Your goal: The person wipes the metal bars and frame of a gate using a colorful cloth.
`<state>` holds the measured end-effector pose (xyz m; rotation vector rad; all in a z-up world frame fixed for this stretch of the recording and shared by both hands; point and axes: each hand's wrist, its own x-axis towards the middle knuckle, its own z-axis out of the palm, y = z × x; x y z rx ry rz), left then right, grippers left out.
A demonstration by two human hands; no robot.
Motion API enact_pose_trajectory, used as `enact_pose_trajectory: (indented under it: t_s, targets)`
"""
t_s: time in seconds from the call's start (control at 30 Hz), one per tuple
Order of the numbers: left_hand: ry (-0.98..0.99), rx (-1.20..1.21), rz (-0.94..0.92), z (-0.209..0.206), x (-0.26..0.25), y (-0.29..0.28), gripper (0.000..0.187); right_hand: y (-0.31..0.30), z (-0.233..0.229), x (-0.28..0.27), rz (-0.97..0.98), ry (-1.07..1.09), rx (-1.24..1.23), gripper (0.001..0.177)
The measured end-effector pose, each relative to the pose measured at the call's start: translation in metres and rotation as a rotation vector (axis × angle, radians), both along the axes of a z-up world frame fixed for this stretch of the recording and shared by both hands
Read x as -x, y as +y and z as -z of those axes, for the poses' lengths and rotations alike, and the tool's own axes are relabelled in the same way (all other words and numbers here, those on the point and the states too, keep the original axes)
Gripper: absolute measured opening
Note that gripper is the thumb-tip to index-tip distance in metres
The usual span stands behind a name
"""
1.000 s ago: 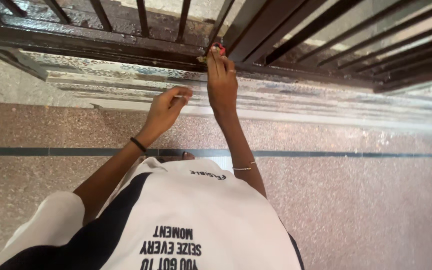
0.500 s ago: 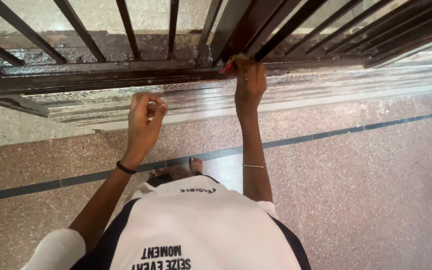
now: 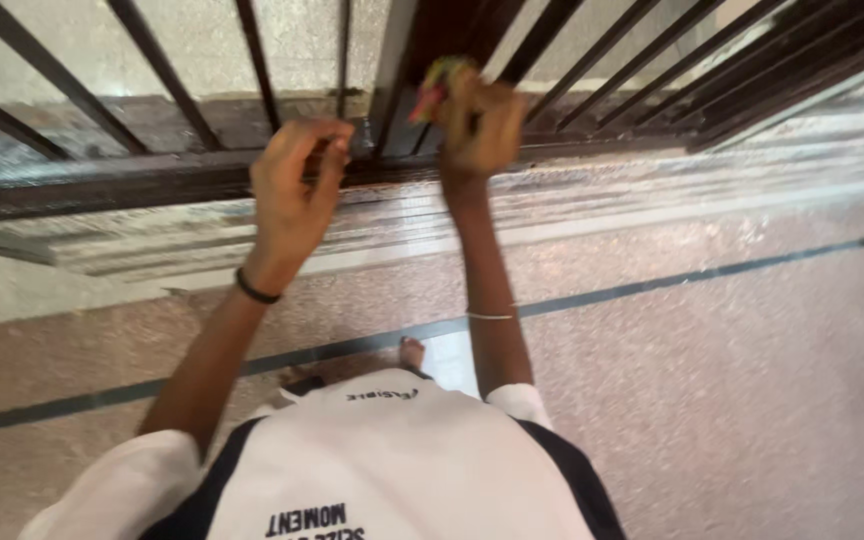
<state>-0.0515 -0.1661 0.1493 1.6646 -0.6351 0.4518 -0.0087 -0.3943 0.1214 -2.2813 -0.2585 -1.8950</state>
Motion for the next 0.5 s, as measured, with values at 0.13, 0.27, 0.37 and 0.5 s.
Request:
enact_pose_trajectory:
  t_s: [0.13, 0.27, 0.37, 0.5]
  targets:
    - [0.223, -0.112, -0.054, 0.04, 0.017, -0.031, 0.014, -0.006, 0.067, 0.027, -0.295, 0.372, -0.067, 0.015]
    - [0.479, 0.221, 0.001, 0.09, 0.029, -0.085, 0.024, -0.007, 0.095, 0.048, -0.46, 0.694, -0.323, 0.013]
    - [0.628, 0.457, -0.009, 0.096, 0.029, -0.106, 0.027, -0.007, 0.084, 0.056, -0.694, 0.66, -0.461, 0.014]
    - [0.532, 0.578, -0.007, 0.047, 0.024, -0.095, 0.025, 0.011, 0.039, 0.073, -0.795, 0.65, -0.507, 0.018]
